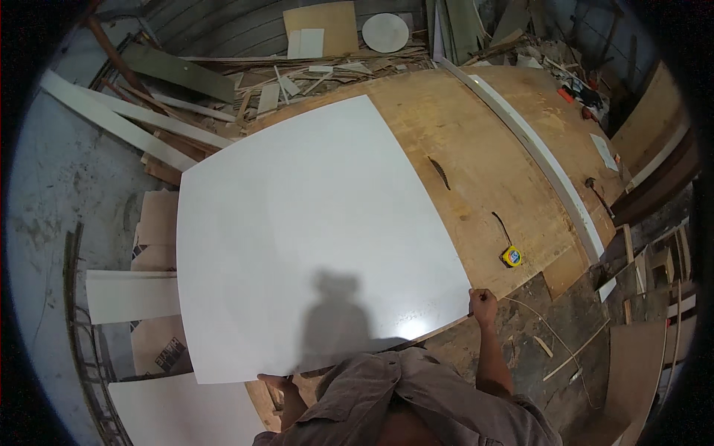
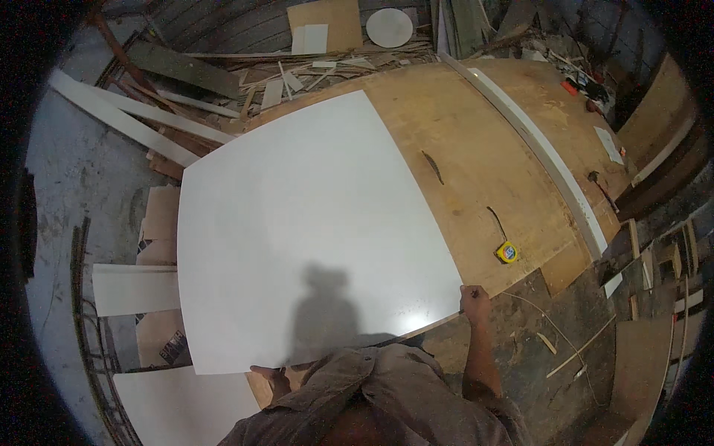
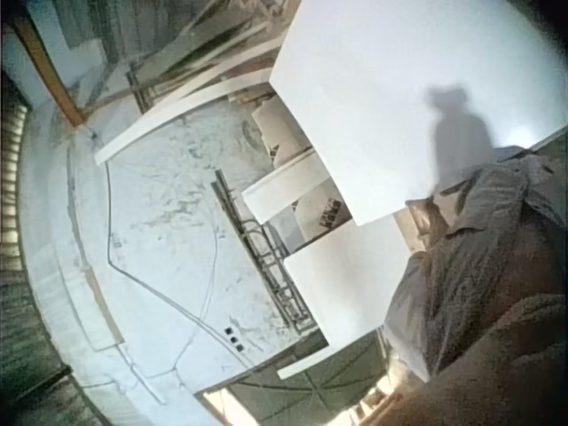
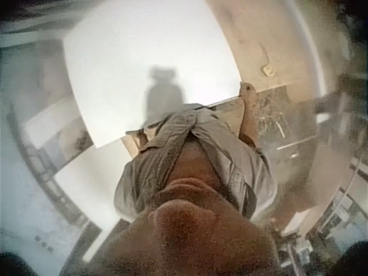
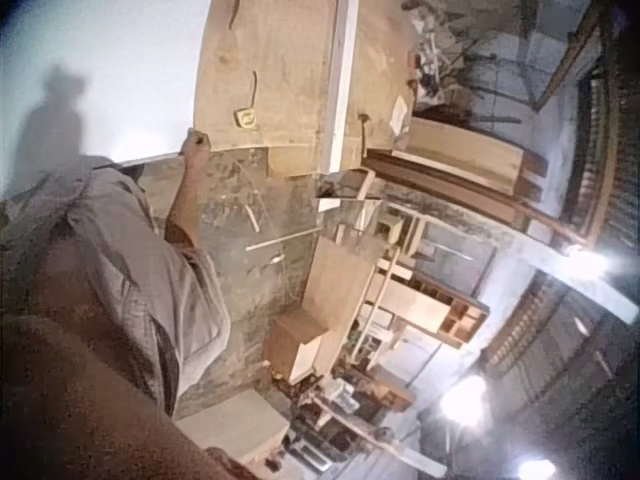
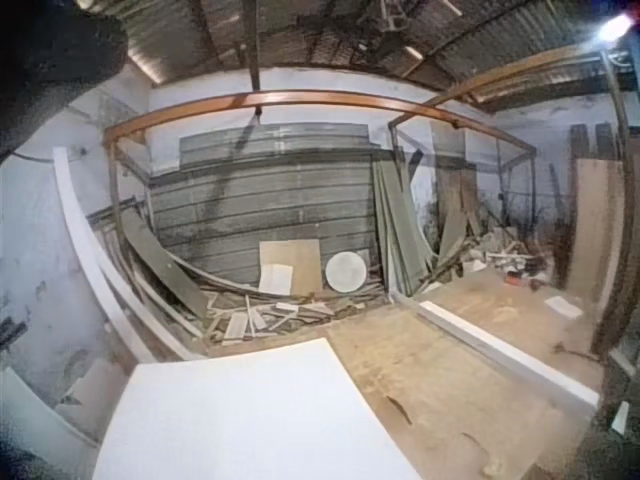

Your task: The person uses a hammer to drive nails into a white wooden strip on a workbench, uses a tape measure to check the dimensions of the strip and a white board, and then measures a wall corner in a room.

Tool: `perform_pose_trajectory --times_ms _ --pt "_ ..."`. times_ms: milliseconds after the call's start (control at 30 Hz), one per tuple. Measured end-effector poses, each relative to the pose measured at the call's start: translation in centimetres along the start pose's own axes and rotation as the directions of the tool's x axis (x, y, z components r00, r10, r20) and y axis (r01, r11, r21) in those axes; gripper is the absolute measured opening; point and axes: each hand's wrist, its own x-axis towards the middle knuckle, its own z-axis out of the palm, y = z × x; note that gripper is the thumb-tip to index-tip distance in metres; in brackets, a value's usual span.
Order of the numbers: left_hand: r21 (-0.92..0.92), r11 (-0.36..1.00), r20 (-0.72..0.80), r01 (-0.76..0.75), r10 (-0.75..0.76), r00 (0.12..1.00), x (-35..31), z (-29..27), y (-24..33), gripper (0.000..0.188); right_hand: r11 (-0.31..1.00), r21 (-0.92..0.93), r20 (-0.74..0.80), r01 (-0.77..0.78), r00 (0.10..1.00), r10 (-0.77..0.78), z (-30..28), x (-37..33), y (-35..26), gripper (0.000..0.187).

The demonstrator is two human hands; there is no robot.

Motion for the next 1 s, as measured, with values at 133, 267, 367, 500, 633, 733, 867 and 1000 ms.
perform_pose_trajectory --times_ms 133,267,367,500,633,733,867,1000 --pt "0.025 0.999 -0.050 -0.020 0.021 0.999 0.4 -1.3 0.0 0.083 0.997 0.077 0.084 -0.022 0.996 0.015 0.0 -1.5 -3.3 0.024" --pt "0.044 0.999 -0.078 -0.031 0.034 0.996 0.3 -1.4 -0.2 0.083 0.998 0.059 0.101 -0.012 0.995 0.006 -0.4 -1.6 -3.8 0.025" --pt "0.055 0.998 -0.104 -0.027 0.033 0.994 0.4 -2.1 -0.3 0.082 0.998 0.024 0.079 0.063 0.995 -0.065 0.4 -1.6 -3.8 0.021" --pt "0.067 0.997 -0.114 -0.028 0.035 0.993 0.2 -1.4 -0.5 0.082 0.995 0.055 0.068 0.082 0.994 -0.085 0.4 0.1 0.2 0.023" --pt "0.107 0.993 -0.162 -0.039 0.057 0.985 0.4 -2.1 -0.5 0.082 0.995 0.021 0.063 0.096 0.993 -0.097 0.6 -0.3 -0.4 0.023" --pt "0.128 0.991 -0.178 -0.038 0.060 0.982 0.2 -2.3 -0.5 0.081 0.992 0.023 0.087 0.127 0.988 -0.129 0.4 -0.3 -1.0 0.024" --pt "0.180 0.983 -0.223 -0.034 0.074 0.972 0.4 -4.1 -0.6 0.081 0.998 0.013 0.182 -0.065 0.981 0.062 0.4 -2.4 -5.6 0.028" --pt "0.132 0.991 -0.214 -0.017 0.045 0.976 -0.3 -3.1 -0.6 0.083 0.999 -0.052 0.167 -0.012 0.986 0.020 -0.2 -2.1 -5.2 0.028"
